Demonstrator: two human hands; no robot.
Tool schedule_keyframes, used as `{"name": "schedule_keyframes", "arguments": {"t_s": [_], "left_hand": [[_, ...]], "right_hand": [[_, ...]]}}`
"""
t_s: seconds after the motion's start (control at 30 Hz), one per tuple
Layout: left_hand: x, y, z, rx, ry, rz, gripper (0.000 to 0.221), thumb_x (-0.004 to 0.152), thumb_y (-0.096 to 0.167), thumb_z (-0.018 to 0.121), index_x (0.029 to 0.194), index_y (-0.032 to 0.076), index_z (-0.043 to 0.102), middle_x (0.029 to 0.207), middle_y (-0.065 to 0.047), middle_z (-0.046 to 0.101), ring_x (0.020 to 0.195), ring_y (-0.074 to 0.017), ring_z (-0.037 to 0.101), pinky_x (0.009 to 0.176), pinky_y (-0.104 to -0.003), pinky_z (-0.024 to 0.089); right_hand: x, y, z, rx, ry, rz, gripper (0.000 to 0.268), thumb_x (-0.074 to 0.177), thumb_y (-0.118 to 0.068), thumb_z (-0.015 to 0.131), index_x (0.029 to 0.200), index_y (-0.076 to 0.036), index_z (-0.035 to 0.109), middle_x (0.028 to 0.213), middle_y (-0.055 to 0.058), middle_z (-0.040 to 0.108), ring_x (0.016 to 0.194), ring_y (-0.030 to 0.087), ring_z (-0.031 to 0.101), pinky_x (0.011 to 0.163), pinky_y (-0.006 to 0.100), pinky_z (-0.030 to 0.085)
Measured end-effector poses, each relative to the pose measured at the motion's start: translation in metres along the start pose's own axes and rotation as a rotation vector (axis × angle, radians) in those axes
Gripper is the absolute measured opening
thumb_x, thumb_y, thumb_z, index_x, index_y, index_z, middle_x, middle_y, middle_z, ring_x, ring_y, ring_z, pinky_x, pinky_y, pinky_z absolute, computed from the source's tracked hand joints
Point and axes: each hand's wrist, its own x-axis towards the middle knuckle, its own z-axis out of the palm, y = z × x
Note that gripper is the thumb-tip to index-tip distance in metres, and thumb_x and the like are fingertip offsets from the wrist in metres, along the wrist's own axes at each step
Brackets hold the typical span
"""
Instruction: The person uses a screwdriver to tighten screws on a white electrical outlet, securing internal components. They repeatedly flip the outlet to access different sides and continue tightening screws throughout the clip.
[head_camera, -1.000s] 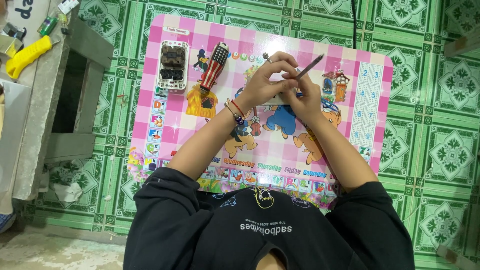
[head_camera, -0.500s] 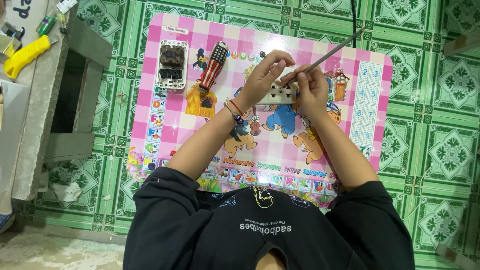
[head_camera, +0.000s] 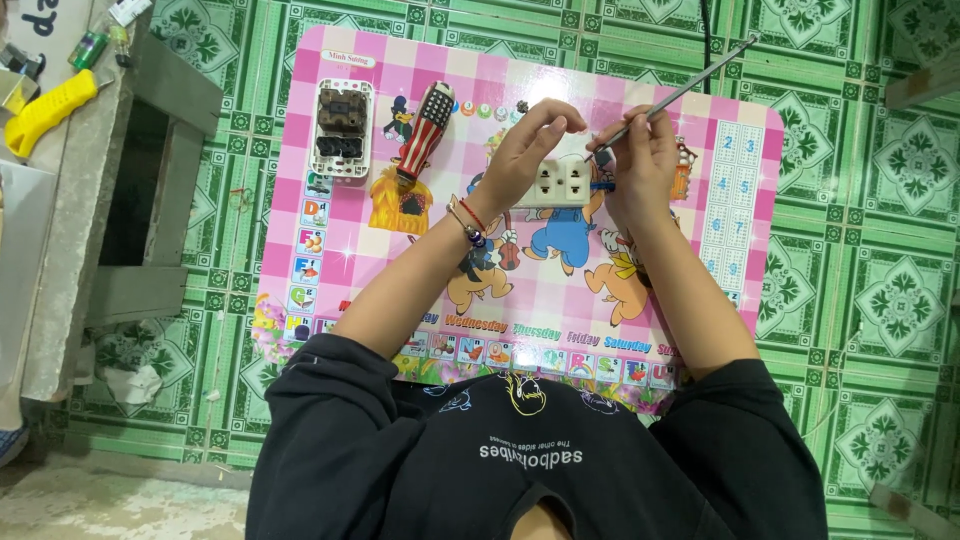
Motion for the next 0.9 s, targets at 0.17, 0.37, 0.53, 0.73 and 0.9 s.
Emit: {"name": "schedule_keyframes", "arguments": {"t_s": [0.17,0.37,0.53,0.73,0.9], "left_hand": [[0.0,-0.001,-0.001,0.064,0.007,0.003,0.035,0.112,0.04,0.042,0.12,0.014,0.064,0.115,-0.008,0.064,0.115,-0.0223,0.06,0.104,-0.047,0.045],[0.0,0.0,0.0,0.05,0.024,0.008,0.039,0.112,0.042,0.04,0.12,0.014,0.064,0.113,-0.009,0.064,0.114,-0.0226,0.061,0.103,-0.048,0.047],[0.001,-0.002,0.001,0.052,0.032,0.002,0.039,0.111,0.043,0.04,0.121,0.015,0.065,0.112,-0.007,0.066,0.113,-0.02,0.061,0.103,-0.046,0.047],[0.001,-0.003,0.001,0.056,0.028,-0.005,0.041,0.11,0.045,0.04,0.121,0.014,0.065,0.112,-0.008,0.066,0.113,-0.0211,0.061,0.104,-0.047,0.047],[0.002,-0.003,0.001,0.062,0.021,-0.009,0.042,0.11,0.045,0.039,0.121,0.014,0.064,0.111,-0.009,0.066,0.112,-0.0224,0.062,0.104,-0.049,0.047]], "right_hand": [[0.004,0.008,-0.012,-0.058,0.107,0.004,0.02,0.115,-0.026,0.043,0.114,-0.006,0.046,0.088,0.017,0.067,0.085,0.026,0.073,0.083,0.033,0.059],[0.007,-0.01,-0.013,-0.351,0.031,-0.041,0.017,0.117,-0.018,0.048,0.115,-0.002,0.052,0.083,0.018,0.068,0.079,0.025,0.074,0.071,0.028,0.056],[0.01,0.005,-0.017,-0.276,0.002,-0.023,0.017,0.117,-0.019,0.046,0.116,-0.002,0.051,0.083,0.019,0.068,0.078,0.028,0.074,0.072,0.031,0.057],[0.013,0.013,-0.023,-0.243,-0.008,-0.019,0.019,0.117,-0.022,0.042,0.117,-0.004,0.049,0.083,0.018,0.068,0.076,0.028,0.074,0.07,0.029,0.057],[0.013,0.017,-0.02,-0.239,-0.053,-0.025,0.02,0.117,-0.023,0.041,0.117,-0.004,0.048,0.082,0.019,0.068,0.073,0.029,0.074,0.068,0.029,0.058]]}}
